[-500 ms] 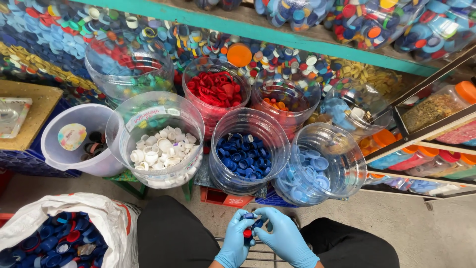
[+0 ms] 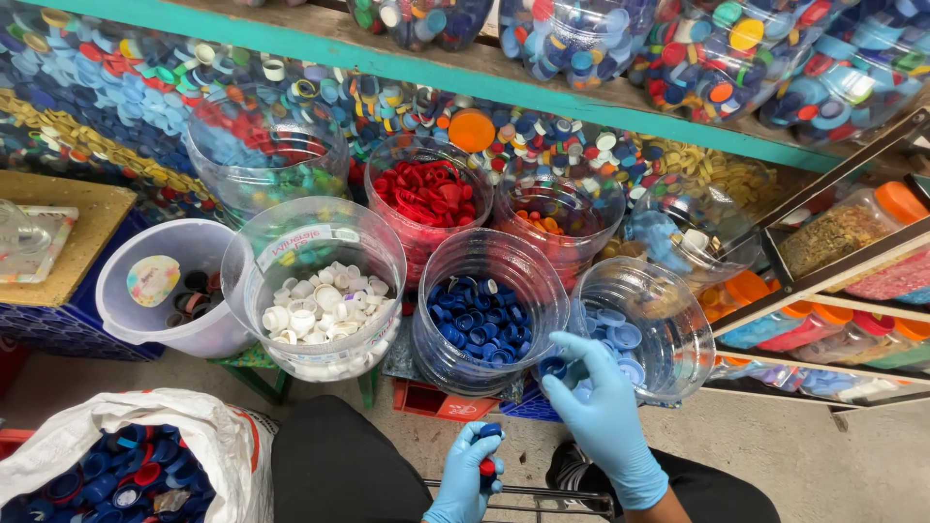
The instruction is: The person sorts plastic bottle caps by color, picking them from a large white sack and placing them into clear plastic containers. They handle blue, red, and white caps, separating them into designated bins on a shelf.
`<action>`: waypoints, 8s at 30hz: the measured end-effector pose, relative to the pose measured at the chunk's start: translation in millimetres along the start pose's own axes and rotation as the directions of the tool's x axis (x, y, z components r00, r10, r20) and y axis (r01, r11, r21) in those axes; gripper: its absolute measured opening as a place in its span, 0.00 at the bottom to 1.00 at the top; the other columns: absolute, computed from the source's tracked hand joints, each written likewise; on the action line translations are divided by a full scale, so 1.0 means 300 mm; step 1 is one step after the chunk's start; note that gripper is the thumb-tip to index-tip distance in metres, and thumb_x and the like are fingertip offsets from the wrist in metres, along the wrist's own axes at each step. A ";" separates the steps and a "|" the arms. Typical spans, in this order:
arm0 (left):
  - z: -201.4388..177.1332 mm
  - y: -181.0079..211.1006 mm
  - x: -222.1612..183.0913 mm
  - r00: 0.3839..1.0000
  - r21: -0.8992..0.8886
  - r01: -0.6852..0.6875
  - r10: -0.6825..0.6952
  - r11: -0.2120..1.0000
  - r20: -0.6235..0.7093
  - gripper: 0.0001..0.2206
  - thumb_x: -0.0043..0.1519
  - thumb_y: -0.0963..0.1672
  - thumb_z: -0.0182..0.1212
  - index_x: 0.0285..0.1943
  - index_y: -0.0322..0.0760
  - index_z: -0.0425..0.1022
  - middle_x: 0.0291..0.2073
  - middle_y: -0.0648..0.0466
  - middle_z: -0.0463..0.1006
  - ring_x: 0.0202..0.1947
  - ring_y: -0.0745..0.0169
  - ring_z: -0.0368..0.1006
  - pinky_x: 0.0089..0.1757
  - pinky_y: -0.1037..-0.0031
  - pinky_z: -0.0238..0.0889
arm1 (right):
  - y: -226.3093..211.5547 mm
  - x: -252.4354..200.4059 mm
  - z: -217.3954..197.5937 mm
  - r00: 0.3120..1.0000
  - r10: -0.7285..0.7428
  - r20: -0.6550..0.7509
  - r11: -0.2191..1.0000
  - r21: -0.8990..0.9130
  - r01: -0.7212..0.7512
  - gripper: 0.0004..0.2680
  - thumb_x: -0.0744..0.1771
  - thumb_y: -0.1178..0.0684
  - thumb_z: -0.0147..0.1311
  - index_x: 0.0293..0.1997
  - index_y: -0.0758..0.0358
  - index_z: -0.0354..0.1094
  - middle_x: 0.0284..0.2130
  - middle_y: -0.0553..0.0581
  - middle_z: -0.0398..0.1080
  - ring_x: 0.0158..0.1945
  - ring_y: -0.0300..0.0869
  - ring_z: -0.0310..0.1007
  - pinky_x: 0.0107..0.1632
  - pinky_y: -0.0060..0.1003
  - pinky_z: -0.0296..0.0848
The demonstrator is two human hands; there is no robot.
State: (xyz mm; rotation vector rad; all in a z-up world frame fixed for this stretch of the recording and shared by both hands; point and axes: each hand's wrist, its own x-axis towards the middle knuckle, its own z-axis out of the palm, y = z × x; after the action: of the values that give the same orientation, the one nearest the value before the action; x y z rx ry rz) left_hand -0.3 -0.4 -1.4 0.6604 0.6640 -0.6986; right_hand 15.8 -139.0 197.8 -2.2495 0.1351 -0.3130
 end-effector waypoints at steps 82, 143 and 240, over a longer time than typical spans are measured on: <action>-0.002 -0.006 -0.018 0.994 0.086 -0.002 -0.007 0.996 0.112 0.14 0.61 0.35 0.47 0.50 0.41 0.73 0.42 0.50 0.78 0.19 0.62 0.60 0.18 0.76 0.47 | 0.144 0.101 0.091 0.759 -0.624 -0.187 0.778 -0.059 0.625 0.13 0.67 0.69 0.48 0.58 0.74 0.69 0.51 0.67 0.75 0.56 0.52 0.77 0.62 0.41 0.77; 0.031 -0.014 -0.058 0.996 0.152 0.083 -0.080 0.985 -0.028 0.28 0.67 0.62 0.50 0.35 0.37 0.76 0.17 0.52 0.69 0.17 0.61 0.63 0.17 0.72 0.52 | 0.271 -0.125 0.247 0.876 0.000 0.482 0.914 -0.356 0.196 0.10 0.65 0.42 0.55 0.46 0.46 0.79 0.34 0.49 0.75 0.37 0.45 0.75 0.38 0.44 0.70; 0.052 -0.009 -0.065 0.990 0.311 0.074 -0.108 0.948 0.092 0.34 0.67 0.61 0.38 0.63 0.35 0.75 0.16 0.51 0.66 0.16 0.61 0.58 0.17 0.73 0.48 | 0.191 0.150 -0.403 0.986 -0.008 -0.167 0.995 -0.098 -0.009 0.09 0.64 0.59 0.62 0.47 0.57 0.72 0.36 0.47 0.76 0.41 0.34 0.74 0.45 0.30 0.73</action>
State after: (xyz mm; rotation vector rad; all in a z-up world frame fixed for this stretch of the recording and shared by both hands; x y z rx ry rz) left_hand -8.9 -6.5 21.4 0.8754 0.4914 -0.9283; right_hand 27.2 -274.3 236.5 -2.3185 0.2441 -0.5049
